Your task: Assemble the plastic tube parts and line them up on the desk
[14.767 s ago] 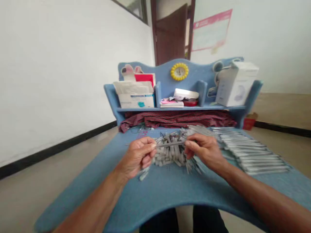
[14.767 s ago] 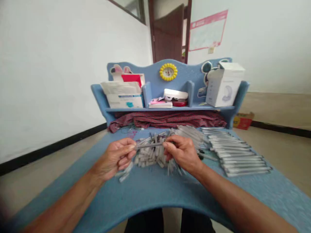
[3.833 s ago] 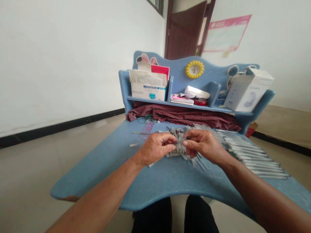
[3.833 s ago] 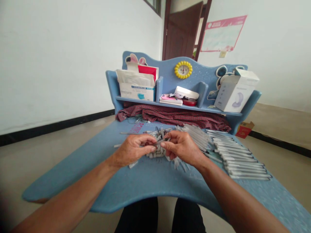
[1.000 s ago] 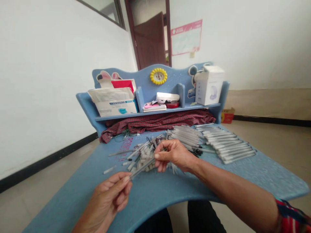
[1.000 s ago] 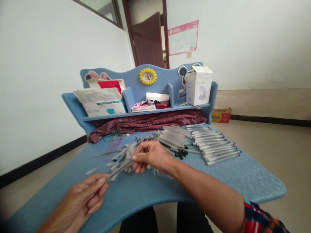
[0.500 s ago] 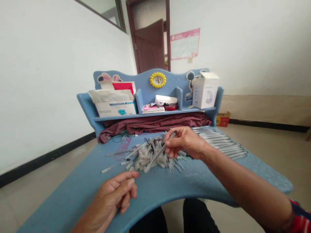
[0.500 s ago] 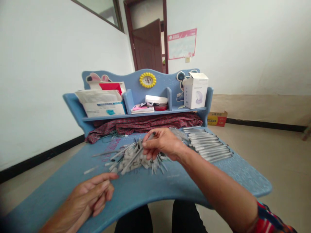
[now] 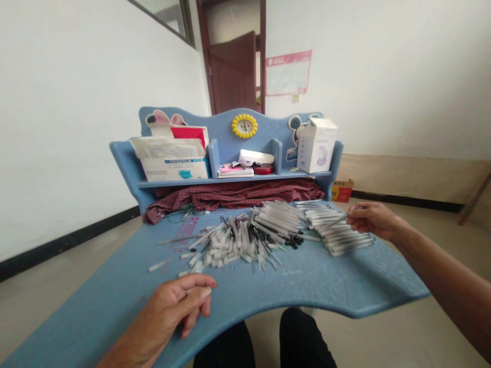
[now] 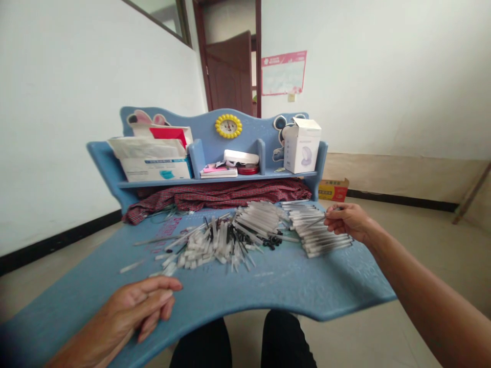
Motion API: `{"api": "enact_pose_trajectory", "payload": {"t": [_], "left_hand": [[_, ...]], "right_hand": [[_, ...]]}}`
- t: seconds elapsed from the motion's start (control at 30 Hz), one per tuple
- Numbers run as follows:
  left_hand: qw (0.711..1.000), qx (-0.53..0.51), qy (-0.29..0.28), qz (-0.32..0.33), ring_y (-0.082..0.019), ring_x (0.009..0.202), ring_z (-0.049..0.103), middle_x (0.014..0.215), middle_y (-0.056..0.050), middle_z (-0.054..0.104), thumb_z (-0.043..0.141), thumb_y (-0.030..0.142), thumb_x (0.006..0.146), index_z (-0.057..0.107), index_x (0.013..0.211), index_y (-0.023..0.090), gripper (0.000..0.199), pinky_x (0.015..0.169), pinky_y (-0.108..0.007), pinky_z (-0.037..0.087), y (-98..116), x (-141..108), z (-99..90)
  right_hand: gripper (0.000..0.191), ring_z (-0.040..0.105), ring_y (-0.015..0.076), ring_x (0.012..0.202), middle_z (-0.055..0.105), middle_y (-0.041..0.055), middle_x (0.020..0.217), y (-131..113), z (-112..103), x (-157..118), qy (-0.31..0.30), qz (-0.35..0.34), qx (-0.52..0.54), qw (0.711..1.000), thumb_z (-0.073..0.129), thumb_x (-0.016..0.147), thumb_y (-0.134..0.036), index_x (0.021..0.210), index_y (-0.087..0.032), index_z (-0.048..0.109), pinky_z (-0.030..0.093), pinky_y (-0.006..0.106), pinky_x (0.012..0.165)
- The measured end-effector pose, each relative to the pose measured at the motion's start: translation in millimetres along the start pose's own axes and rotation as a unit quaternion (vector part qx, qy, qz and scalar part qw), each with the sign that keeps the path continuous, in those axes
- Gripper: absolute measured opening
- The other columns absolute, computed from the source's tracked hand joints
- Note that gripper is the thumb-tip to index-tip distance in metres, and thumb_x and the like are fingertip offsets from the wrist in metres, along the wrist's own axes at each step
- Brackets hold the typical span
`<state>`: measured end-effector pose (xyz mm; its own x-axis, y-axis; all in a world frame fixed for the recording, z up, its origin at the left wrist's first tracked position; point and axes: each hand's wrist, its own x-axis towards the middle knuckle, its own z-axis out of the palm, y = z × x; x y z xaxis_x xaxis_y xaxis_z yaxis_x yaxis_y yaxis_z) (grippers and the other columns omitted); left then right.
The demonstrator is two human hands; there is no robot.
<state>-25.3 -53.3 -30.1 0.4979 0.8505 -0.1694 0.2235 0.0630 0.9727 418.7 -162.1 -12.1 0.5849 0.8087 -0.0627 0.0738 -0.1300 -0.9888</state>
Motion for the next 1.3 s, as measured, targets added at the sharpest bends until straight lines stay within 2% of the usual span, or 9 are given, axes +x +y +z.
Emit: {"api": "enact_pose_trajectory", "payload": {"t": [0.13, 0.37, 0.53, 0.77, 0.87, 0.97, 1.07, 1.17, 1.3], "left_hand": [[1.0, -0.002, 0.008, 0.003, -0.006, 0.036, 0.037, 0.054, 0.001, 0.059, 0.064, 0.036, 0.068, 0.065, 0.081, 0.016, 0.023, 0.038, -0.017, 0.026, 1, -2, 2.0], [1.0, -0.007, 0.003, 0.02, -0.005, 0.037, 0.036, 0.055, 0.0, 0.058, 0.063, 0.033, 0.07, 0.063, 0.082, 0.013, 0.023, 0.038, -0.017, 0.027, 1, -5, 3.0], [0.999, -0.014, -0.027, 0.03, -0.005, 0.036, 0.037, 0.056, -0.001, 0.058, 0.062, 0.034, 0.07, 0.061, 0.085, 0.012, 0.027, 0.037, -0.018, 0.029, -3, -5, 0.9], [0.99, 0.126, -0.017, 0.06, -0.006, 0.038, 0.039, 0.056, 0.0, 0.059, 0.058, 0.035, 0.07, 0.061, 0.082, 0.013, 0.025, 0.039, -0.019, 0.031, 18, -4, 2.2], [0.972, 0.208, -0.028, 0.109, -0.008, 0.043, 0.043, 0.056, 0.001, 0.057, 0.057, 0.033, 0.071, 0.063, 0.082, 0.014, 0.022, 0.042, -0.019, 0.032, 39, 9, 3.4], [0.949, 0.264, -0.042, 0.168, -0.009, 0.047, 0.045, 0.052, 0.003, 0.053, 0.057, 0.029, 0.071, 0.064, 0.078, 0.014, 0.018, 0.045, -0.019, 0.032, 61, 33, 6.8], [0.941, 0.283, -0.05, 0.177, -0.01, 0.045, 0.046, 0.052, 0.003, 0.056, 0.055, 0.027, 0.07, 0.064, 0.078, 0.013, 0.018, 0.045, -0.02, 0.031, 75, 63, 12.1], [0.93, 0.287, -0.011, 0.231, -0.009, 0.045, 0.046, 0.055, 0.002, 0.058, 0.052, 0.026, 0.072, 0.063, 0.077, 0.013, 0.017, 0.046, -0.02, 0.033, 73, 88, 15.1], [0.898, 0.314, 0.076, 0.298, -0.009, 0.047, 0.047, 0.051, 0.003, 0.055, 0.049, 0.026, 0.075, 0.062, 0.071, 0.014, 0.019, 0.048, -0.019, 0.034, 50, 101, 9.3]], "right_hand": [[0.02, 0.049, 0.0086, 0.034, 0.058, -0.0004, 0.047, 9, -5, 8, -0.016, 0.057, 0.036, 0.998, 0.068, 0.064, -0.015, 0.071, -0.018, 0.05, 0.036, 0.017, 0.033], [0.039, 0.039, 0.0095, 0.028, 0.048, -0.0051, 0.038, 20, -8, 13, 0.058, 0.086, -0.05, 0.993, 0.068, 0.066, -0.021, 0.101, -0.019, 0.051, 0.024, 0.018, 0.029], [0.024, 0.039, 0.01, 0.028, 0.049, 0.0004, 0.04, 23, -2, 4, 0.068, 0.046, -0.074, 0.994, 0.066, 0.067, -0.028, 0.088, -0.02, 0.058, 0.024, 0.023, 0.029], [0.028, 0.045, 0.0094, 0.03, 0.054, 0.0004, 0.041, -4, 52, -22, -0.091, -0.033, -0.187, 0.978, 0.066, 0.065, -0.039, 0.08, -0.015, 0.062, 0.031, 0.02, 0.03], [0.023, 0.047, 0.0098, 0.03, 0.057, -0.0005, 0.042, -15, 86, -32, -0.179, -0.081, -0.242, 0.95, 0.065, 0.066, -0.035, 0.078, -0.015, 0.064, 0.033, 0.018, 0.029], [0.013, 0.046, 0.0092, 0.028, 0.054, -0.0028, 0.04, -22, 118, -35, -0.204, -0.118, -0.302, 0.924, 0.061, 0.069, -0.029, 0.072, -0.017, 0.064, 0.032, 0.018, 0.029], [0.01, 0.049, 0.0094, 0.032, 0.056, -0.0014, 0.044, -26, 146, -32, -0.235, -0.161, -0.39, 0.876, 0.058, 0.07, -0.025, 0.071, -0.018, 0.064, 0.034, 0.018, 0.033], [0.014, 0.063, 0.0171, 0.057, 0.067, 0.0063, 0.063, -32, 167, -26, -0.188, -0.228, -0.53, 0.795, 0.057, 0.068, -0.024, 0.074, -0.018, 0.068, 0.041, 0.022, 0.048], [0.022, 0.065, 0.026, 0.079, 0.07, 0.0139, 0.083, -37, 186, -18, -0.159, -0.207, -0.655, 0.709, 0.054, 0.067, -0.022, 0.08, -0.015, 0.07, 0.044, 0.028, 0.06]]}}
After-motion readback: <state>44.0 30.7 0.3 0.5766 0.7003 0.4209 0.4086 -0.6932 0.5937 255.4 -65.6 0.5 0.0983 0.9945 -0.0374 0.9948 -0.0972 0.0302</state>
